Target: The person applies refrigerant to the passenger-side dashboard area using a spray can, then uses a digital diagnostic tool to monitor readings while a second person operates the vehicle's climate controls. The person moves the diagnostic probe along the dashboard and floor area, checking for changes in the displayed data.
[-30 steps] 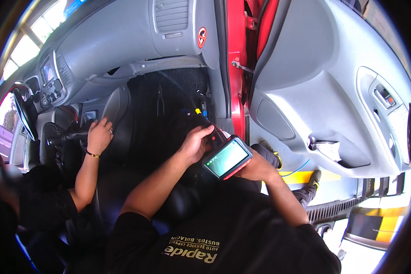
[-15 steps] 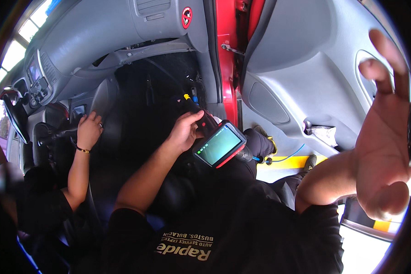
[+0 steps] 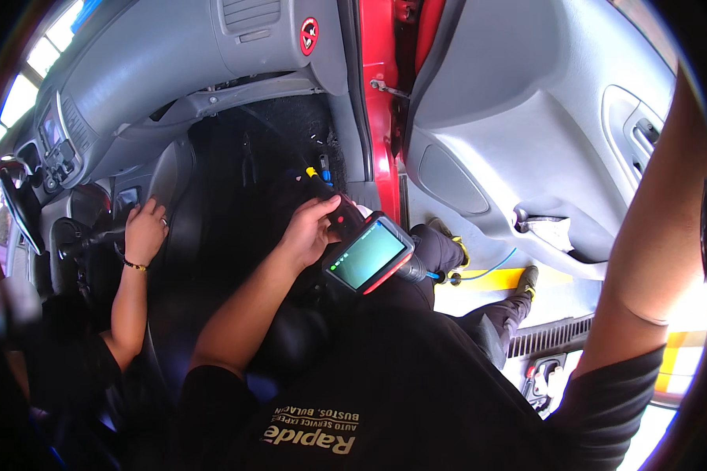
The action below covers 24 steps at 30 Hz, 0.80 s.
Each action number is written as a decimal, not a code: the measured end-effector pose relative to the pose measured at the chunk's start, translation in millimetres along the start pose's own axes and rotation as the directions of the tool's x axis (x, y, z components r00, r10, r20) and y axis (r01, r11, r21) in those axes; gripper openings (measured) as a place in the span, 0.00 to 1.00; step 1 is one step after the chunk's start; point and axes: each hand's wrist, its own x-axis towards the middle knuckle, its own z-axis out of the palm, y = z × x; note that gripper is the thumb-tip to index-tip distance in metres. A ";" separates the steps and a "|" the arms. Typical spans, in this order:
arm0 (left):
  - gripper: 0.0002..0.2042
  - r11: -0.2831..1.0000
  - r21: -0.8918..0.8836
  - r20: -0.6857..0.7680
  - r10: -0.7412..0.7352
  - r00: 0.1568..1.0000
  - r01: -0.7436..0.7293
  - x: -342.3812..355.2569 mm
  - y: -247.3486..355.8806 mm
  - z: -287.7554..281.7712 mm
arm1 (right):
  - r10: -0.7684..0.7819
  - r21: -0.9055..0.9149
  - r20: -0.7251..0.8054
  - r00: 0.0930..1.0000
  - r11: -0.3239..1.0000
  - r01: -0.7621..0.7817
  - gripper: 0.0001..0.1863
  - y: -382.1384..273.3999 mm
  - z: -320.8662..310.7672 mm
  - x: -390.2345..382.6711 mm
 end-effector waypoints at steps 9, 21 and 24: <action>0.13 1.000 0.001 0.063 0.005 0.998 -0.005 8.9 1.3 -0.1 | 0.057 0.061 0.050 0.997 0.996 -0.060 0.24 -7.9 -9.1 10.1; 0.14 1.000 -0.012 0.060 -0.004 0.998 0.005 14.6 0.8 -1.5 | 0.128 0.479 0.130 0.983 0.860 -0.176 0.20 -5.0 9.8 7.2; 0.14 1.000 0.001 0.085 0.002 0.996 -0.002 13.7 -0.7 -8.2 | 0.443 0.550 0.174 0.879 0.697 -0.460 0.24 60.7 88.9 -56.6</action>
